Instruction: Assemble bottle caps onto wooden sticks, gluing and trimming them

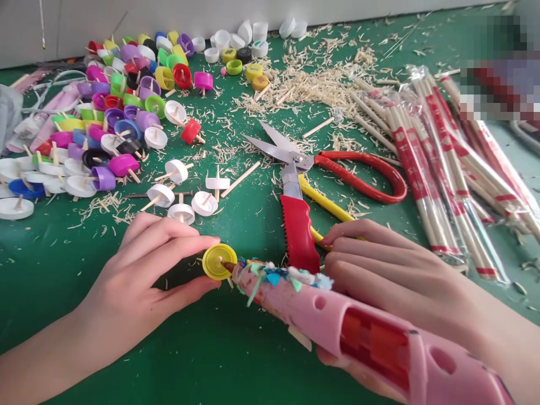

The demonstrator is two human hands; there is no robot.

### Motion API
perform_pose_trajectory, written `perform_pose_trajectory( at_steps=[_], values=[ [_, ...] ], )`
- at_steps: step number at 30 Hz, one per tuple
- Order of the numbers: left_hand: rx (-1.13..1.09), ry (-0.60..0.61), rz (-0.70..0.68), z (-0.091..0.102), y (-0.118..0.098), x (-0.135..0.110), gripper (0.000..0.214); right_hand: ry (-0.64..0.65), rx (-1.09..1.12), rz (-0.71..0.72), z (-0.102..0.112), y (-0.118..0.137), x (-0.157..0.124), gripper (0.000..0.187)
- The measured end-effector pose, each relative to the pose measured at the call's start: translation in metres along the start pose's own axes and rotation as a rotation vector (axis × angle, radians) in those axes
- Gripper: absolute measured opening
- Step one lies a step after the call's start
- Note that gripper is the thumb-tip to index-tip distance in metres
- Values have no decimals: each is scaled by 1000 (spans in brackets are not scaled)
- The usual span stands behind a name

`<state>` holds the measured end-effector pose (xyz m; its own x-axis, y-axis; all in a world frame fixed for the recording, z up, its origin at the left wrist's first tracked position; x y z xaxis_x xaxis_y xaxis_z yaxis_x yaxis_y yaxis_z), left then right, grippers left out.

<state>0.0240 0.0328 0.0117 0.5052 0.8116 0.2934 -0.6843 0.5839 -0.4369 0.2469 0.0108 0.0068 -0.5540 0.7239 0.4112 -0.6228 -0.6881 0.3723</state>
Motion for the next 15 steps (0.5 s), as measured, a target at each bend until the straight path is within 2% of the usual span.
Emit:
perform_pose_trajectory(
  at_steps=[3, 10, 15],
  values=[
    [-1, -2, 3, 0, 0, 0, 18, 77, -1, 68, 1, -2, -2, 26],
    [-14, 2, 18, 1, 1, 0, 18, 112, -14, 125, 5, -10, -8, 28],
    [-18, 10, 18, 0, 2, 0, 18, 127, -21, 109, 7, -12, -10, 27]
  ],
)
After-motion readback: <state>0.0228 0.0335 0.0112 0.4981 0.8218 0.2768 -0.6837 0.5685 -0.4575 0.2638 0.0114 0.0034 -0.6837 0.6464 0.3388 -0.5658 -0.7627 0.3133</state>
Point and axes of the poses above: each hand's wrist, its own x-axis towards the middle knuckle, its own z-axis out of the back of the hand, y = z × x, the point moved 4 cm from there along x, towards the middle knuckle, and after that the axes turned 3 degrees about z, right-handed, at the moved point
